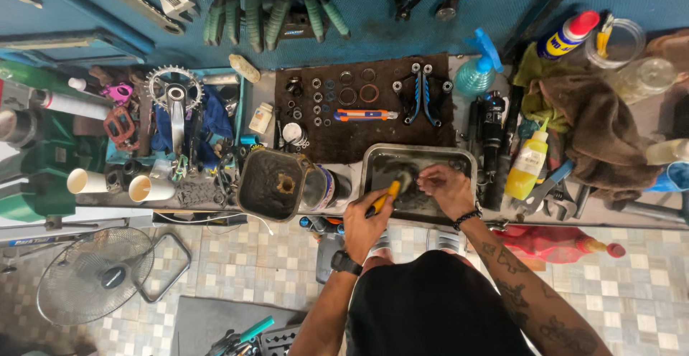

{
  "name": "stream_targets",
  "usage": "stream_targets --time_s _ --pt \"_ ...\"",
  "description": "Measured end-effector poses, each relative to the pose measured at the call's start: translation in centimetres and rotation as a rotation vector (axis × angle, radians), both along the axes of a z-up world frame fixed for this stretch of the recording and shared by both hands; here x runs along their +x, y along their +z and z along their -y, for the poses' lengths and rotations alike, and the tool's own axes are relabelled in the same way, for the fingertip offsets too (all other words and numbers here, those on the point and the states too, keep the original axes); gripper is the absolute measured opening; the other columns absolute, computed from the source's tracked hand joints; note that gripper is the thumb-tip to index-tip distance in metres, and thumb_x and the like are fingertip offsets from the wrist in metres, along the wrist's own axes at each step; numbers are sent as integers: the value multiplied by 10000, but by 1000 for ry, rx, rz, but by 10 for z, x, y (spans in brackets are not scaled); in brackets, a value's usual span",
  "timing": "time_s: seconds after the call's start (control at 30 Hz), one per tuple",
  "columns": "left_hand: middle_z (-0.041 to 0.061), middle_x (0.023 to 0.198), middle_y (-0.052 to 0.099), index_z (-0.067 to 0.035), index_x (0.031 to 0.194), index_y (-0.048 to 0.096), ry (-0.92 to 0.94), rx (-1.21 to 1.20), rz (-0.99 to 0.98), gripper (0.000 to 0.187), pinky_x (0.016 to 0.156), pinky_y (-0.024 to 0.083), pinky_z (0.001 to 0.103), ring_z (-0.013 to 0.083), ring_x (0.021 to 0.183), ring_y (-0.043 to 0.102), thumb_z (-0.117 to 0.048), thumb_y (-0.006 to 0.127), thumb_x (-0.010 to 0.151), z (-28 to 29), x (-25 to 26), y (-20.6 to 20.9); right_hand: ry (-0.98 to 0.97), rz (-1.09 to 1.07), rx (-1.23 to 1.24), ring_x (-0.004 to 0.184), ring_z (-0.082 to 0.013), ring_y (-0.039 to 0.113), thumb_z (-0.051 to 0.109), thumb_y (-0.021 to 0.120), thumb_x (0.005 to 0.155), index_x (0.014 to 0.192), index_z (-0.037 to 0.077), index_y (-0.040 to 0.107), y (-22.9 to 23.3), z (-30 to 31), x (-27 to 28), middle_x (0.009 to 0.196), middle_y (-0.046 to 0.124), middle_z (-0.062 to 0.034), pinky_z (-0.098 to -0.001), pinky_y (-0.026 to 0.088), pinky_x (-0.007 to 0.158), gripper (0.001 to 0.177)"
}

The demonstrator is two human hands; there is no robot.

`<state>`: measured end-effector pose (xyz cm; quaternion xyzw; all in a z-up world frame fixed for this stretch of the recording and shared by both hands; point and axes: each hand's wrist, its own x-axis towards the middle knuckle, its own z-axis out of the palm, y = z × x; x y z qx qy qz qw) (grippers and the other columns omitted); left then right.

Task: The person cleans small bicycle parts in a metal tray using a yellow brush and a liquid solvent. They scrub the parts, rinse the brush, and pour more solvent from a red container into the tray. The person also uses pliers to handle a part and places cleaned items on a mat.

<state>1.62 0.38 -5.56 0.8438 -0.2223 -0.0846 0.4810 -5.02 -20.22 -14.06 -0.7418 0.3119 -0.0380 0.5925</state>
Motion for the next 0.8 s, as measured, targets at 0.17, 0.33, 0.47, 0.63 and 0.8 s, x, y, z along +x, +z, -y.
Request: stream_targets --time_s 0.17,0.33,0.47,0.63,0.8 --pt "156 927 782 -71 1043 780 41 68 54 240 742 586 358 316 815 759 -215 767 852 -2 1 -4 -58 141 241 858 -131 799 20 671 893 1100 22 741 -18 -5 -3 1055 786 -103 -270 628 721 219" --pt "171 1003 770 -60 1127 756 -67 -122 25 261 772 594 361 303 882 773 -170 744 891 1 -9 21 82 -63 -147 745 -185 742 61 770 844 1223 112 752 8 -13 0 967 794 -113 -289 615 644 383" --pt "158 930 790 -87 1075 788 -80 91 61 239 716 580 364 309 816 759 -178 780 854 2 -1 30 41 -36 -109 824 -117 745 66 786 823 1294 95 681 14 -10 1 1005 789 -87 -280 594 714 483" --pt "148 969 773 -102 1120 775 -139 64 37 279 711 583 357 292 805 755 -179 759 852 6 -1 32 69 -73 3 863 -175 732 -17 664 892 1357 53 637 -12 -7 -6 1007 771 -154 -293 592 764 472" --pt "145 1010 778 -85 1125 753 -158 -18 96 268 739 591 348 298 852 757 -173 741 872 3 -6 33 30 -8 203 927 -175 744 -95 588 861 1382 -31 548 -37 -5 -8 1067 761 -151 -287 611 773 527"
